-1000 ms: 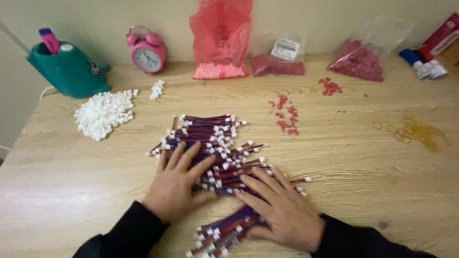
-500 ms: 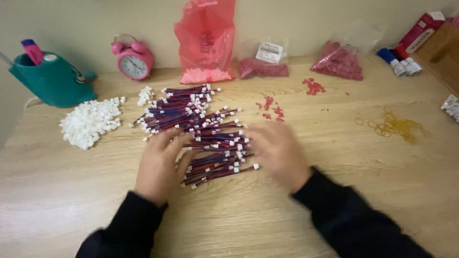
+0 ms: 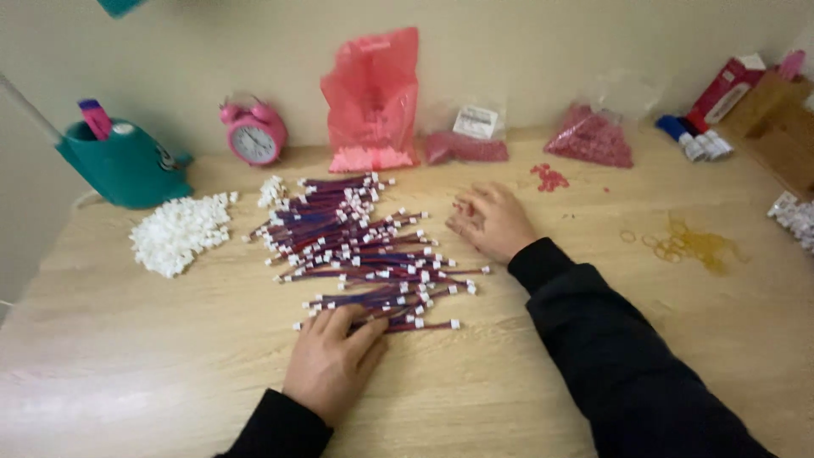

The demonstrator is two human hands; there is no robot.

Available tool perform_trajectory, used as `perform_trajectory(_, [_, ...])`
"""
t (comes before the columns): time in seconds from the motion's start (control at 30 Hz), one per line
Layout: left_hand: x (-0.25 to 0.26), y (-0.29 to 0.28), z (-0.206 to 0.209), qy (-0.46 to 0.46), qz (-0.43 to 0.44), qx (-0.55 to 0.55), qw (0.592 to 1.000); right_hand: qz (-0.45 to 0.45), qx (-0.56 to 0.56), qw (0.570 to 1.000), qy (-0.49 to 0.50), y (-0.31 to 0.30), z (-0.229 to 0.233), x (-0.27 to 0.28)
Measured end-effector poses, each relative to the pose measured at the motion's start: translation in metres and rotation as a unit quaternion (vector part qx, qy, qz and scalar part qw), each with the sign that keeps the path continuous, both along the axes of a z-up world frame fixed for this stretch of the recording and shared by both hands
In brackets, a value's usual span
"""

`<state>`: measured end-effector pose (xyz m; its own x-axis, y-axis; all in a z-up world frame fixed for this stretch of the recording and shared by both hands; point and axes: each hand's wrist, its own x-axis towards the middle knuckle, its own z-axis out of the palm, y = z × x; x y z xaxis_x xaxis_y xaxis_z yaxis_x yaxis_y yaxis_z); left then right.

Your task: Assembling electrical wire connectors by inserting wire terminals into plastic housings.

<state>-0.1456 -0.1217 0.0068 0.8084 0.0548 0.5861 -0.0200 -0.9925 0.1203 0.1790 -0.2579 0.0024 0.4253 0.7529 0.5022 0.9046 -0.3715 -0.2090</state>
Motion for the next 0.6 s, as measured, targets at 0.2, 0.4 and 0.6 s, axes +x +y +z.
perform_trajectory(0.2, [0.000,0.001,-0.002,-0.010,0.000,-0.013,1.000,-0.002,-0.090,0.993,0.076,0.023,0.003,0.015])
perform_trajectory(0.4, [-0.001,0.001,0.000,-0.001,-0.005,-0.006,1.000,0.117,0.001,0.991,0.064,0.004,-0.024,0.016])
perform_trajectory(0.6, [-0.001,0.001,-0.005,-0.002,0.008,-0.001,1.000,0.156,0.067,0.985,0.017,-0.055,-0.012,-0.028])
